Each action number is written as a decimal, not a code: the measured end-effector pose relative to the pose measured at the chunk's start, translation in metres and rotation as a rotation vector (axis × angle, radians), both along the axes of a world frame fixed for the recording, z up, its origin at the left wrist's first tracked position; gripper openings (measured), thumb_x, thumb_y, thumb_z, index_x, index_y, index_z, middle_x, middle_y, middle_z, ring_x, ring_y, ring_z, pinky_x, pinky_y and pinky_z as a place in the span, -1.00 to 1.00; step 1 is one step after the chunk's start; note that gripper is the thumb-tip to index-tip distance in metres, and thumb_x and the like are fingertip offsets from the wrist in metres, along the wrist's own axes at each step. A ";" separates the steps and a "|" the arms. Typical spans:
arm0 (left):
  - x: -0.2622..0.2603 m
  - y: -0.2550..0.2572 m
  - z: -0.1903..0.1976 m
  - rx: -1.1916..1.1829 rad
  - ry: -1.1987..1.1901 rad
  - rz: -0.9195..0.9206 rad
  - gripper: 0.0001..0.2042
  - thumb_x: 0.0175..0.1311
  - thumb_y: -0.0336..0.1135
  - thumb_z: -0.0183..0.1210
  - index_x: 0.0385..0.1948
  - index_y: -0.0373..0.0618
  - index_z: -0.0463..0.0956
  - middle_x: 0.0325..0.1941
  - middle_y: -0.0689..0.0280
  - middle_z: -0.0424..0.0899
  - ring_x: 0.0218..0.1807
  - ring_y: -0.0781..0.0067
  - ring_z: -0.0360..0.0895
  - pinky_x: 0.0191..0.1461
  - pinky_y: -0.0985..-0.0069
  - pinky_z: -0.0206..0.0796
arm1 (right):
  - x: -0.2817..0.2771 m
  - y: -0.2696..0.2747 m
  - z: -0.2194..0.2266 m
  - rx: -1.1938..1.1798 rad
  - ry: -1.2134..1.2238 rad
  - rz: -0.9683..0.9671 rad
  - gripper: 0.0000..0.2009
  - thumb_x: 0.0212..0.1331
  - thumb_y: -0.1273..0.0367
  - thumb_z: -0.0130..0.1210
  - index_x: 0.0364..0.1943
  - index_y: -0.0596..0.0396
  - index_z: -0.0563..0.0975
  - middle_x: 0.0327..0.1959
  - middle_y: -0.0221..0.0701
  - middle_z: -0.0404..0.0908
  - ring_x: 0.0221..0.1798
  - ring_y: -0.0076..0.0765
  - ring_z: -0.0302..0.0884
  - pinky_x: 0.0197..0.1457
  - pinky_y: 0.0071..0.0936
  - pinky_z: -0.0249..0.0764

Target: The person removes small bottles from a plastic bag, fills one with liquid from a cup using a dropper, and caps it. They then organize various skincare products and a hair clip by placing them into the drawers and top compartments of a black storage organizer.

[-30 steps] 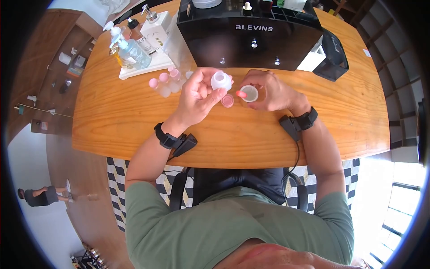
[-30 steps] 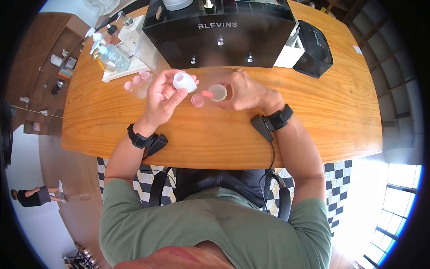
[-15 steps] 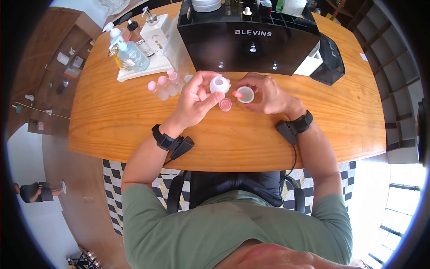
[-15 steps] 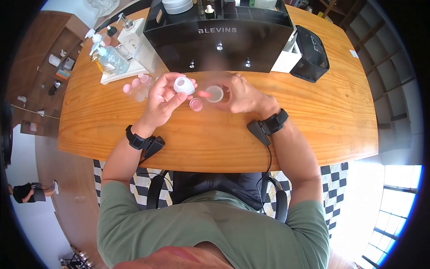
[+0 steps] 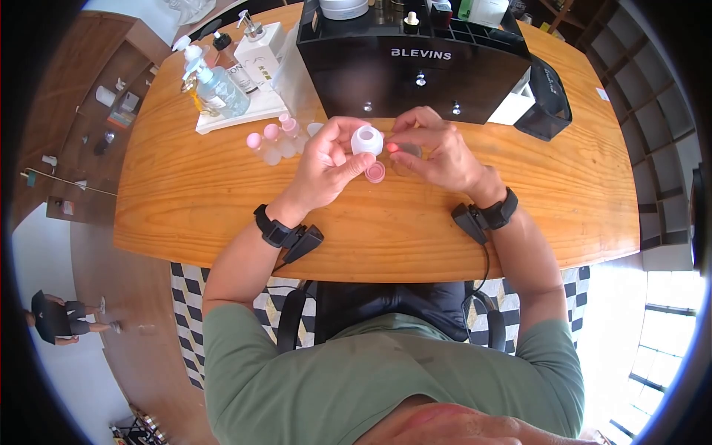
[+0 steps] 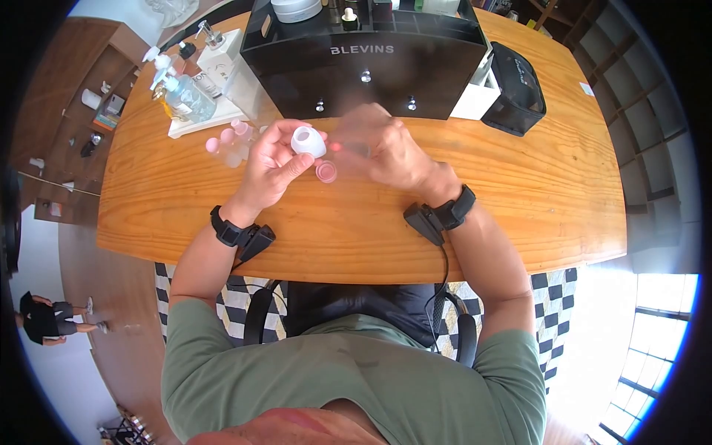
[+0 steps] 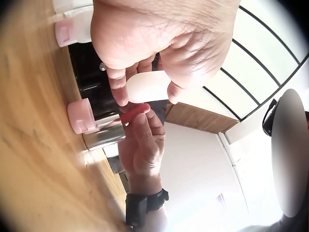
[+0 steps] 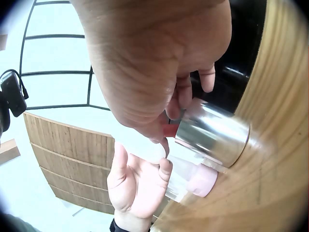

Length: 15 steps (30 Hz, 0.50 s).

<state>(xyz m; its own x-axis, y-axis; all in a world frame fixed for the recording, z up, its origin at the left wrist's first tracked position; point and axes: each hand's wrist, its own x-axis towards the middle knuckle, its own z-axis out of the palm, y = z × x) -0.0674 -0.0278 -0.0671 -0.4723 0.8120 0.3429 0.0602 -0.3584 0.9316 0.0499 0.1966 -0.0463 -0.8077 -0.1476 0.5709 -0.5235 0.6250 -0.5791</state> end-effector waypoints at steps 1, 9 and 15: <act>0.000 -0.001 0.001 -0.011 0.011 0.000 -0.61 0.42 -0.44 0.29 0.21 -0.19 0.39 0.15 0.10 0.65 0.26 0.27 0.61 0.33 0.26 0.52 | 0.000 -0.001 0.001 -0.016 0.017 -0.023 -0.74 0.08 0.49 0.43 -0.10 0.16 0.74 -0.10 -0.27 0.61 -0.08 -0.26 0.60 0.03 -0.38 0.54; 0.002 0.001 -0.002 0.025 0.019 0.013 -0.61 0.42 -0.47 0.28 0.21 -0.21 0.38 0.13 0.09 0.66 0.25 0.24 0.62 0.31 0.26 0.53 | -0.001 0.012 -0.007 -0.237 -0.220 -0.191 -0.90 0.20 0.50 0.35 -0.24 0.22 0.69 -0.36 -0.43 0.63 -0.26 -0.54 0.56 -0.11 -0.55 0.49; 0.002 0.001 -0.003 0.028 0.033 0.029 -0.60 0.42 -0.47 0.28 0.21 -0.22 0.38 0.13 0.08 0.66 0.24 0.22 0.63 0.31 0.25 0.54 | -0.003 0.014 -0.012 -0.320 -0.122 -0.204 -0.92 0.23 0.49 0.30 -0.33 0.24 0.64 -0.40 -0.42 0.66 -0.34 -0.56 0.56 -0.20 -0.52 0.48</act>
<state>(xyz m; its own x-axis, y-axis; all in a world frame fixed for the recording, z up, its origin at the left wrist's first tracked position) -0.0656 -0.0266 -0.0701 -0.4838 0.7878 0.3811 0.1012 -0.3822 0.9185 0.0467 0.2110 -0.0581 -0.8668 0.1927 0.4600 -0.3226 0.4868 -0.8118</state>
